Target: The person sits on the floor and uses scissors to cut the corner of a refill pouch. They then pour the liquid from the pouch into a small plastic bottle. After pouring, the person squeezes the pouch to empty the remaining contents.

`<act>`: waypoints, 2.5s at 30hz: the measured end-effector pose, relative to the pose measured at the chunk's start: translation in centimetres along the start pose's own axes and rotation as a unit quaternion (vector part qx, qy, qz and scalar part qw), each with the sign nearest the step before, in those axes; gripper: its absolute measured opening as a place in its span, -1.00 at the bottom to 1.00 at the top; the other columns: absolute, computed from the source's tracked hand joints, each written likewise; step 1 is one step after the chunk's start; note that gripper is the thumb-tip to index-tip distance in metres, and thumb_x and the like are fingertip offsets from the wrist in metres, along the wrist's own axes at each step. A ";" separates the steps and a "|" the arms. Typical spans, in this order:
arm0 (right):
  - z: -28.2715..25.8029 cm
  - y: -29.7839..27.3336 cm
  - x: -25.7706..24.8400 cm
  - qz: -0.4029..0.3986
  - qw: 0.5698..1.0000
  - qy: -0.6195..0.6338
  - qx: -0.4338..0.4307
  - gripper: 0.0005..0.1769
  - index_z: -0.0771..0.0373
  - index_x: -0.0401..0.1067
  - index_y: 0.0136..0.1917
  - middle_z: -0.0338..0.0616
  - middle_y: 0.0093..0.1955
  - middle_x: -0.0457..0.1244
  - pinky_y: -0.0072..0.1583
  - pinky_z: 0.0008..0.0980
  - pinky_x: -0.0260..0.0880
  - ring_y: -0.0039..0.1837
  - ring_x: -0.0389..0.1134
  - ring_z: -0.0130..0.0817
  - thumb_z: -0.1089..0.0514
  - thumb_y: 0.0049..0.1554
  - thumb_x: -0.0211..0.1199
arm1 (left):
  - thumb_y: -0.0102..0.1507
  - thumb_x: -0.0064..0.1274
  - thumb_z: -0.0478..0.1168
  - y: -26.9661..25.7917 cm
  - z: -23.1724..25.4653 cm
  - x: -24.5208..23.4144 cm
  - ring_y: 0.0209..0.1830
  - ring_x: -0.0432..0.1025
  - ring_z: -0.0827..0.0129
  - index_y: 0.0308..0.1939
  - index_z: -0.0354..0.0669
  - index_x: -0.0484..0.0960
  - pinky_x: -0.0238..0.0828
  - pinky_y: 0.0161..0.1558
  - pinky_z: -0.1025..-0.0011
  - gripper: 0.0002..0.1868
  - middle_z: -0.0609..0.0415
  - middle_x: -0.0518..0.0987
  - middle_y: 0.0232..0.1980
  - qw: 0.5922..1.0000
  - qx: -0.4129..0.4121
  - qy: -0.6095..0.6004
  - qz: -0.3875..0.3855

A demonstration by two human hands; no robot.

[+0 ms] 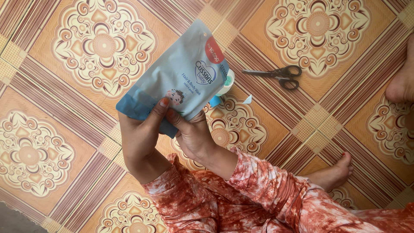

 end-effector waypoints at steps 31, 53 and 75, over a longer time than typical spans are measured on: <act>-0.1 -0.9 0.5 -0.008 1.000 0.012 0.010 -0.65 0.16 0.38 0.35 -0.25 0.29 0.30 0.37 -0.26 0.40 0.35 0.32 -0.39 0.31 0.31 0.23 | 0.29 0.25 -0.41 -1.0 1.3 0.6 -0.08 0.54 0.45 0.08 -0.41 0.58 0.49 -0.01 0.48 -0.70 0.06 0.67 -0.06 1.000 -0.003 0.017 0.004; -0.8 -0.7 0.5 -0.015 0.999 0.014 0.033 -0.49 0.14 0.34 0.36 -0.28 0.31 0.28 0.42 -0.22 0.32 0.39 0.28 -0.40 -0.16 0.28 0.26 | 0.33 0.19 -0.41 -1.1 2.3 2.1 -0.16 0.54 0.51 -0.02 -0.39 0.63 0.49 -0.10 0.51 -0.84 0.08 0.69 -0.12 0.996 0.008 0.082 -0.019; -0.4 -0.6 -0.7 0.000 0.999 0.028 0.018 -0.68 0.06 0.39 0.25 -0.46 0.13 0.28 0.09 -0.58 0.32 0.19 0.27 -0.64 -0.12 0.34 0.18 | 0.36 0.18 -0.39 -1.6 4.8 4.0 -0.30 0.45 0.58 -0.04 -0.41 0.68 0.40 -0.25 0.56 -0.87 0.12 0.67 -0.24 0.984 0.054 0.162 -0.042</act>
Point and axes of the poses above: each hand's wrist, its own y-axis towards the middle knuckle, its own x-axis out of the palm, z = x × y, the point moved 10 cm from there along y, towards the middle knuckle
